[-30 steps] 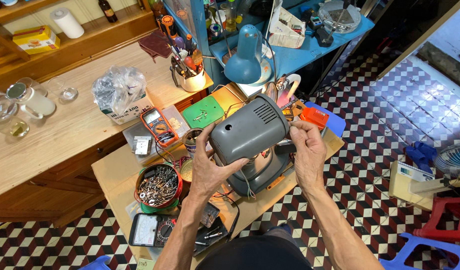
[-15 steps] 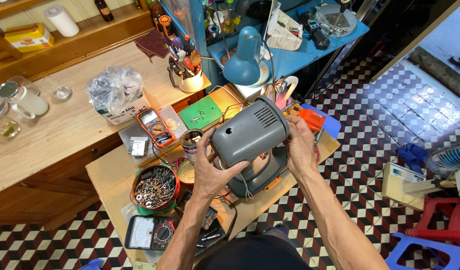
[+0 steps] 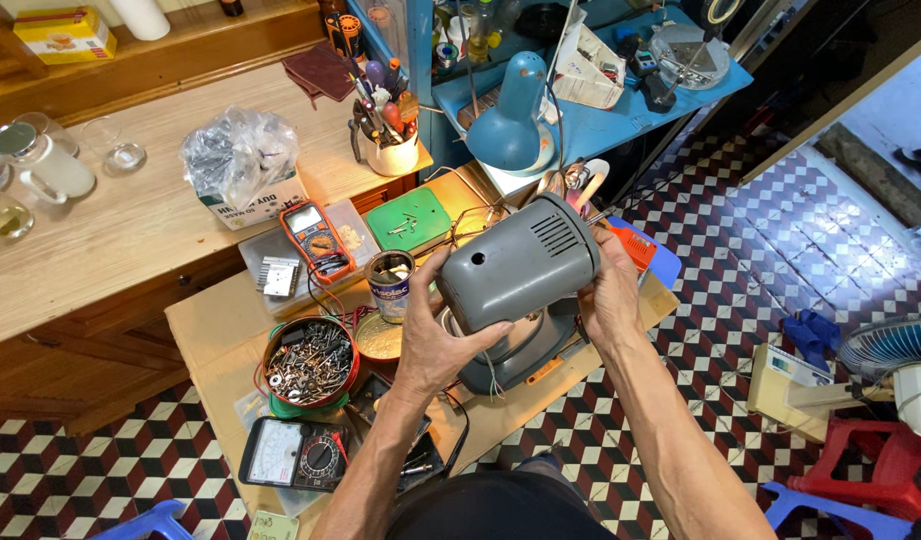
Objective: The person assembles a small grey appliance using a cordless drill. They attach a motor housing to a base, secure a cover, and tighten screws on a vented casing. The person also uses a flashlight to inspect the interior of the casing.
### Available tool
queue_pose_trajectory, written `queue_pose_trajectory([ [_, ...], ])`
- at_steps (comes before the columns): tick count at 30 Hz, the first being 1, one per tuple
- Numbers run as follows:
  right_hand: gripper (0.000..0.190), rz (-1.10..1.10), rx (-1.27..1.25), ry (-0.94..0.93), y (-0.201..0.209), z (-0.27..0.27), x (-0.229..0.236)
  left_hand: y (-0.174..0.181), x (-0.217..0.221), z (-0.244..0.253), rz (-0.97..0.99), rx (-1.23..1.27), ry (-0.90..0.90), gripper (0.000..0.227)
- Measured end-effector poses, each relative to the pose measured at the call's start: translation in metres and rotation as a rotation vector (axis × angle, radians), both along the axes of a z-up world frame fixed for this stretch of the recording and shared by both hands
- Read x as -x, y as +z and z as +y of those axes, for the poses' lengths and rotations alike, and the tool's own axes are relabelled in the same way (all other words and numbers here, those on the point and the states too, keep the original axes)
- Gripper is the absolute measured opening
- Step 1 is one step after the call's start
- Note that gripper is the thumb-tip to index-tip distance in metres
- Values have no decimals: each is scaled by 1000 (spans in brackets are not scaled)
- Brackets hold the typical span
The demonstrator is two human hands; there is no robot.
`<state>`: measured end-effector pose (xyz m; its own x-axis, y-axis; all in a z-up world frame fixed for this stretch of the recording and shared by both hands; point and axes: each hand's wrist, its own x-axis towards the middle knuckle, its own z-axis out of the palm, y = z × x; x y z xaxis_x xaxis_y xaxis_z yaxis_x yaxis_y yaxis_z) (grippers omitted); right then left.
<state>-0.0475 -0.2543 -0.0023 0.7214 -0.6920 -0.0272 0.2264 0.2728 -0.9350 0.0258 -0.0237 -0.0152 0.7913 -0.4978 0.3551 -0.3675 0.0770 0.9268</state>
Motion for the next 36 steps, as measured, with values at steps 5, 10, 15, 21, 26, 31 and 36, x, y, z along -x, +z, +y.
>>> queue_pose_trajectory([
  [5, 14, 4, -6, -28, -2, 4, -1, 2, 5, -3, -22, 29, 34, 106],
  [10, 13, 7, -9, -23, -2, 9, 0, 4, 7, -5, -3, 25, 25, 107],
  [15, 10, 23, -57, -28, -8, 6, 1, 7, 9, -6, 5, -4, 58, 105],
  [21, 9, 10, 9, 9, -17, -3, 2, 13, 7, -6, 86, 51, 22, 103],
  [26, 10, 73, -23, -6, -10, 1, 2, 19, 7, -7, 130, 106, 5, 102],
  [31, 20, 61, -51, -13, -1, 9, 2, 24, 16, -7, 136, 91, 36, 105],
  [36, 22, 32, -97, -22, -3, 10, 1, 23, 19, -2, 42, 40, 93, 106],
])
